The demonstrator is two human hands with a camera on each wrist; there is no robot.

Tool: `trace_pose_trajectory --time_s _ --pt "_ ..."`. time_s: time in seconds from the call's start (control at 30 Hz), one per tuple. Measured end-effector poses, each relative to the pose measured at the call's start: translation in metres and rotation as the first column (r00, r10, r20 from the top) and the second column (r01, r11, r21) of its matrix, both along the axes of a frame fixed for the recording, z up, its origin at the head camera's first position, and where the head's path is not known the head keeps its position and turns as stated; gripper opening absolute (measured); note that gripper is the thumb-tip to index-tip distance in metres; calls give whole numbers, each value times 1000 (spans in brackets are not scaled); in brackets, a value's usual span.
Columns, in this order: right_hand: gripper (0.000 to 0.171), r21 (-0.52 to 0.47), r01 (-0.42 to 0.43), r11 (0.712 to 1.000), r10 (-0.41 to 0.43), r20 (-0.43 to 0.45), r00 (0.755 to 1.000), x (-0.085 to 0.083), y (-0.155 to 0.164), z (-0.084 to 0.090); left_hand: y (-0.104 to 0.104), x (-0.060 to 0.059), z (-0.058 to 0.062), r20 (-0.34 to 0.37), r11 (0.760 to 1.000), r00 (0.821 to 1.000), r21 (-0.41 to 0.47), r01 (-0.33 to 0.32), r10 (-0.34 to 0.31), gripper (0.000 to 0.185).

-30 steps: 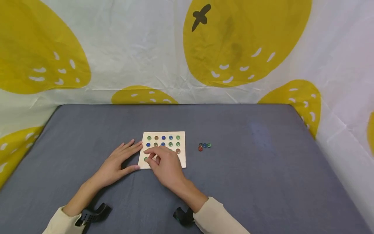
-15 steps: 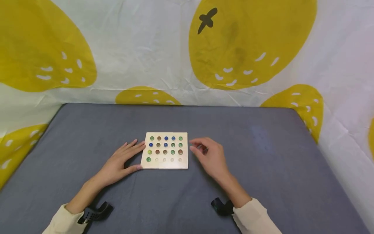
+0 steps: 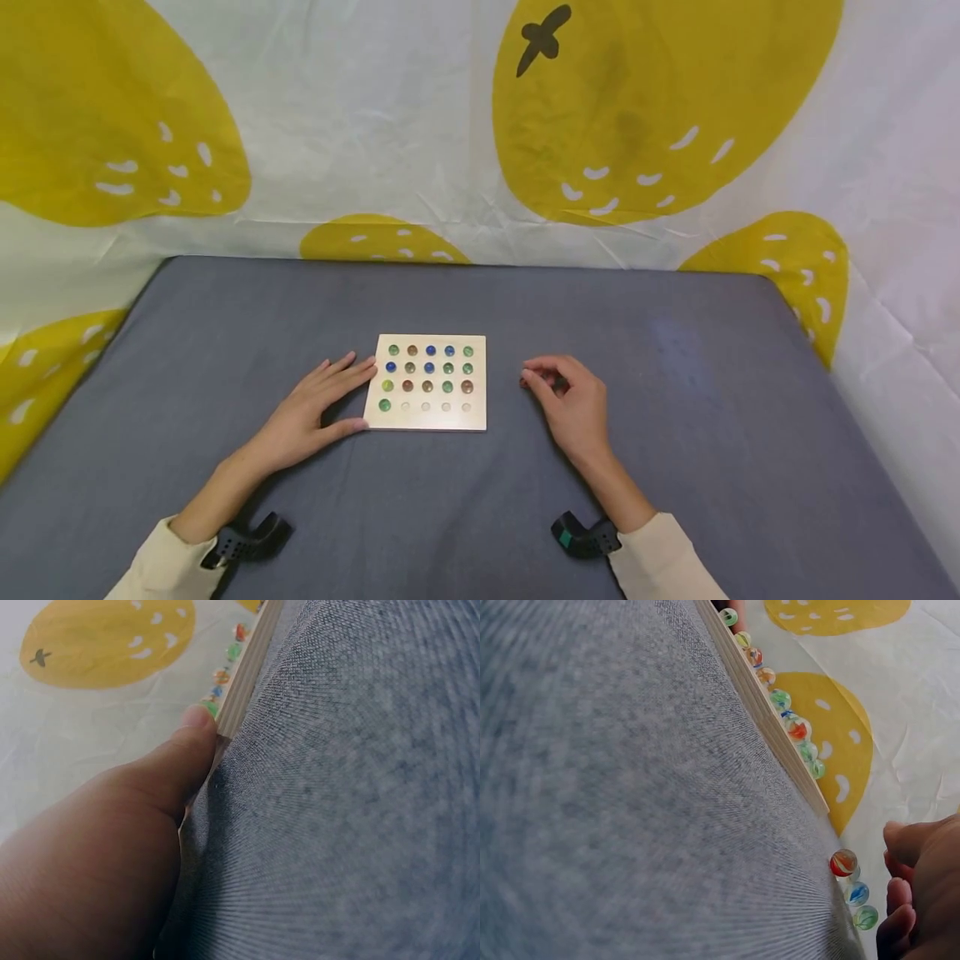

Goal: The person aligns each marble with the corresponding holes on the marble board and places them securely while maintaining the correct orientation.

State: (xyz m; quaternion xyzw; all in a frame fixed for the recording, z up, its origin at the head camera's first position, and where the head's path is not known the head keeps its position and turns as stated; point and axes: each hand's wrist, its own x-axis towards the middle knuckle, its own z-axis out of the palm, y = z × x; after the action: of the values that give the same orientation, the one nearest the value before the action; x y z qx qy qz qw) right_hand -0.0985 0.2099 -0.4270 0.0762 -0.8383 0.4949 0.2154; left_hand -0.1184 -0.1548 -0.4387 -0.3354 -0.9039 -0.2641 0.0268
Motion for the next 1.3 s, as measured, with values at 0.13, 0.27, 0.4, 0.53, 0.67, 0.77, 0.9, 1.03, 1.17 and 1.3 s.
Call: trace_pose_trajectory --time_s 0.13,0.27,0.4,0.53,0.67,0.77,0.9,1.03,1.17,1.3 --pt "8 40 39 998 -40 20 999 -1 1 -4 -1 -1 0 5 1000 1000 -6 -1 1 73" --pt "7 76 56 996 -58 27 998 -4 1 -8 -2 -1 -1 4 1000 1000 -4 -6 6 73" --pt "8 98 63 993 -68 49 996 -5 0 -8 -3 -1 -2 -1 1000 1000 -3 -8 8 72" --pt "9 98 73 993 -79 57 995 -4 0 -7 -2 -1 -2 -7 1000 1000 2 -7 7 72" --pt "9 117 77 990 -83 46 995 -4 1 -8 -1 -2 -2 -15 1000 1000 4 -3 3 71" --pt "10 146 71 987 -78 45 996 -3 2 -9 0 -2 -2 -16 1000 1000 4 1 -1 71" --pt "11 182 58 982 -67 40 997 -2 2 -9 0 -2 -2 -18 1000 1000 3 3 -3 71" --pt "11 205 43 978 -50 31 998 -1 2 -8 1 -3 -3 -20 1000 1000 2 3 -3 71" --pt "11 220 37 975 -41 17 999 -1 1 -8 0 -2 -3 -21 1000 1000 -1 1 -1 71" --pt "13 236 36 971 -37 1 999 -1 2 -9 1 -2 -3 -21 1000 1000 -4 -2 2 72"
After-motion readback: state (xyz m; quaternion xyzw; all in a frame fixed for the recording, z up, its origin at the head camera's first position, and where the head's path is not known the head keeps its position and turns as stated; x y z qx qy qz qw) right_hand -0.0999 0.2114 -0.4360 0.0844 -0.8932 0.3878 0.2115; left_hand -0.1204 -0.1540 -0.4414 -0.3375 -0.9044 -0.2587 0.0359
